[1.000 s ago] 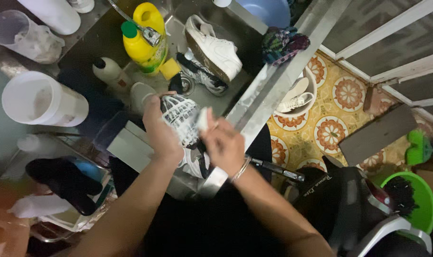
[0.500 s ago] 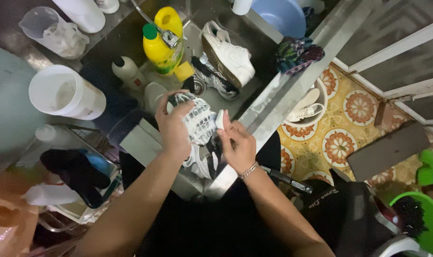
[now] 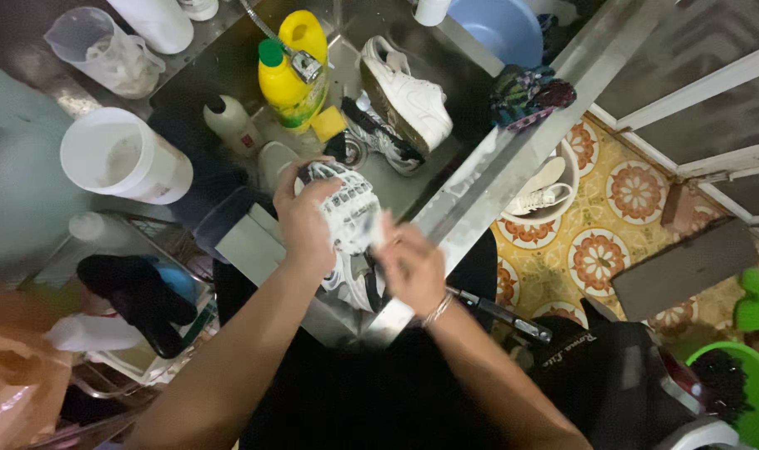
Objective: The person removes the laces from a white sneaker, then scrubs the shoe with a brush and soapy water at a sink. They rinse the shoe and repeat the process on a second sneaker, scrubbing the upper and sole before rinsing again.
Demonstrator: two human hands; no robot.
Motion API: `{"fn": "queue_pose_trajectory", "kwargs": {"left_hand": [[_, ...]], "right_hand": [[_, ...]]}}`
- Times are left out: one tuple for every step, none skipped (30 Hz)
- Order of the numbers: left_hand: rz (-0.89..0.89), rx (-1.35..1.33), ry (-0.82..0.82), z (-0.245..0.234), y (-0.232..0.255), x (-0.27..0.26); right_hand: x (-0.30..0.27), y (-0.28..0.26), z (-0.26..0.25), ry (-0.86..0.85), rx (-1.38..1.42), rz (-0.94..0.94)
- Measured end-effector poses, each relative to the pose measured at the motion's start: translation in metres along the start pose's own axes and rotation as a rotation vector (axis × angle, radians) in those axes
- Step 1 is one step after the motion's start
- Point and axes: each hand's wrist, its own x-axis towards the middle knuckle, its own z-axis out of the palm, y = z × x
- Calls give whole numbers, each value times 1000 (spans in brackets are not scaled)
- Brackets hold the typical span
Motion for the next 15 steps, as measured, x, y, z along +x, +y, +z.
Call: {"fn": "queue_pose_trajectory", "kwargs": {"left_hand": [[-44,-68,1,0,0,2],[-89,-136,2,0,-1,6],[-77,-104,-2,0,-3,9],[-65,-71,-5,1,-6,13],[-56,-37,-2,-1,-10,14],[-106,-56,3,-2,-14,17],[-151,-72,2,-1,-17,23],[-196,-88,2,-1,-21,27],[-122,-21,-59,0,-25,31],[-47,47,-119,2,-31,35],[23,116,-173,3,-36,35],[-55,123,-157,3,-41,38],[-135,130,-146,4,-46,42],[-216,138,-135,6,-53,43],[-155,188,-171,8,-60,44]], "right_hand": [[1,-1,-1,-36,-71,100],[3,-1,-1,-73,-143,201],[4,0,-3,-35,-100,89],[5,1,-4,1,-57,-22],[2,1,-5,31,-10,-131],[0,2,-6,26,-36,-159],[0,2,-6,29,-61,-190],[1,4,-8,31,-86,-221],[4,6,-9,-14,-127,-164],[8,9,-12,-59,-169,-108],[11,11,-17,-110,-209,-48],[13,13,-21,-148,-191,-105],[17,16,-27,-182,-175,-159],[19,17,-32,-215,-159,-213],[22,18,-38,-212,-145,-235]]}}
